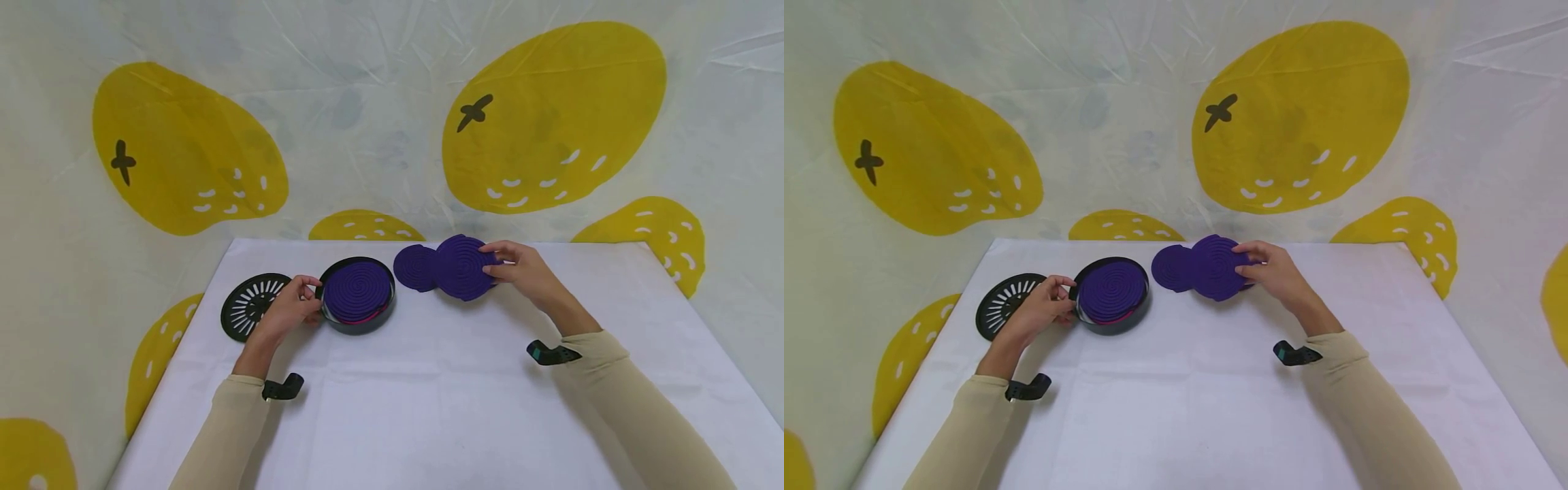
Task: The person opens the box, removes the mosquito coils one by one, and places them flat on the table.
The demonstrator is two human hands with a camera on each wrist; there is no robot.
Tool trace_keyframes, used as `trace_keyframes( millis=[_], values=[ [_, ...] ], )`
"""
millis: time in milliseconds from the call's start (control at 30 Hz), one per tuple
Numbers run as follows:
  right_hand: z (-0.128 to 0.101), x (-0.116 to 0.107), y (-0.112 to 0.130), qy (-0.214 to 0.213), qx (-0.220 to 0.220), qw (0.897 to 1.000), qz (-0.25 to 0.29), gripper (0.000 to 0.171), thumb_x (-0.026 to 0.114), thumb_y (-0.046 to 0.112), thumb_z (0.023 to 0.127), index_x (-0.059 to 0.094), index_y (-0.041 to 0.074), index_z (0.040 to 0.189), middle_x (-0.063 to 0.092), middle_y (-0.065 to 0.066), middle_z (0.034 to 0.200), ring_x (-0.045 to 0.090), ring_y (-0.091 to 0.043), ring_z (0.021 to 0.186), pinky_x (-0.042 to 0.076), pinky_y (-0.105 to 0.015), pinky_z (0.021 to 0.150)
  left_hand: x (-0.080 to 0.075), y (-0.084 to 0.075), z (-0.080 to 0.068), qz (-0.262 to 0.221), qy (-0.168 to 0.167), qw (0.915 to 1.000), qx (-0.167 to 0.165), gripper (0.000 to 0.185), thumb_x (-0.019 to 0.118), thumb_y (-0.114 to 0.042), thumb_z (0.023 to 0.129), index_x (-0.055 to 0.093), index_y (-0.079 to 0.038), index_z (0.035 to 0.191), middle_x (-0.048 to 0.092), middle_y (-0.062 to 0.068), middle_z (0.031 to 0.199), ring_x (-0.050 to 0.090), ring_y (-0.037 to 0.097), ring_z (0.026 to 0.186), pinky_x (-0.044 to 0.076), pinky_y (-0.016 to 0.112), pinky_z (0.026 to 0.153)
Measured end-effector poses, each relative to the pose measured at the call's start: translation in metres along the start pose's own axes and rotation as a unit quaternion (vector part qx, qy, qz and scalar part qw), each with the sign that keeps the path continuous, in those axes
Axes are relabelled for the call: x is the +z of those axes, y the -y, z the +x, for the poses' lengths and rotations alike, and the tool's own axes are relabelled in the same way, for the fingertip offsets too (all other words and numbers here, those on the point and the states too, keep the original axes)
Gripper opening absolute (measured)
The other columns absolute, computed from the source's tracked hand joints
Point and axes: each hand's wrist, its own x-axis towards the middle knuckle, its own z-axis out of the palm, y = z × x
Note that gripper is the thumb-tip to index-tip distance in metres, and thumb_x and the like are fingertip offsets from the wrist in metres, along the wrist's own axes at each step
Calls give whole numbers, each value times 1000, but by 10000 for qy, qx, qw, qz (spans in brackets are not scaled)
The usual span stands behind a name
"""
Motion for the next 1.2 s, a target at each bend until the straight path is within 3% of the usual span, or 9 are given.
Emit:
trace_keyframes(
  millis=[233,567,933,1200],
  values=[
    [-1,-12,-11,-134,-65,9999,43,43,68,-1,93,56,-6,135,58,-25,121,65,-14,100,60,-29,81,0,-1,2,47,62,9999,-69,47,59,6,94,42,7,138,47,9,89,63,23,74,61,46,73],
    [-5,-29,-20,-250,74,9996,-62,47,68,3,95,53,-6,138,57,-23,125,65,-5,94,59,-26,81,1,-1,-1,-6,-27,10000,28,46,63,3,94,45,2,136,47,7,90,64,20,72,60,38,68],
    [-11,-45,-31,-450,68,9987,217,46,64,-4,95,50,-9,138,66,-2,108,63,-2,90,59,-22,77,1,-1,-1,12,1,10000,29,47,63,2,94,44,2,137,48,7,91,64,20,73,60,39,69],
    [-14,-58,-38,-525,62,9968,594,48,66,-3,94,49,-9,139,68,0,105,66,-4,90,59,-22,76,2,-2,-3,24,-42,10000,-18,46,63,2,94,45,1,136,47,8,91,63,20,73,60,38,69]
  ],
)
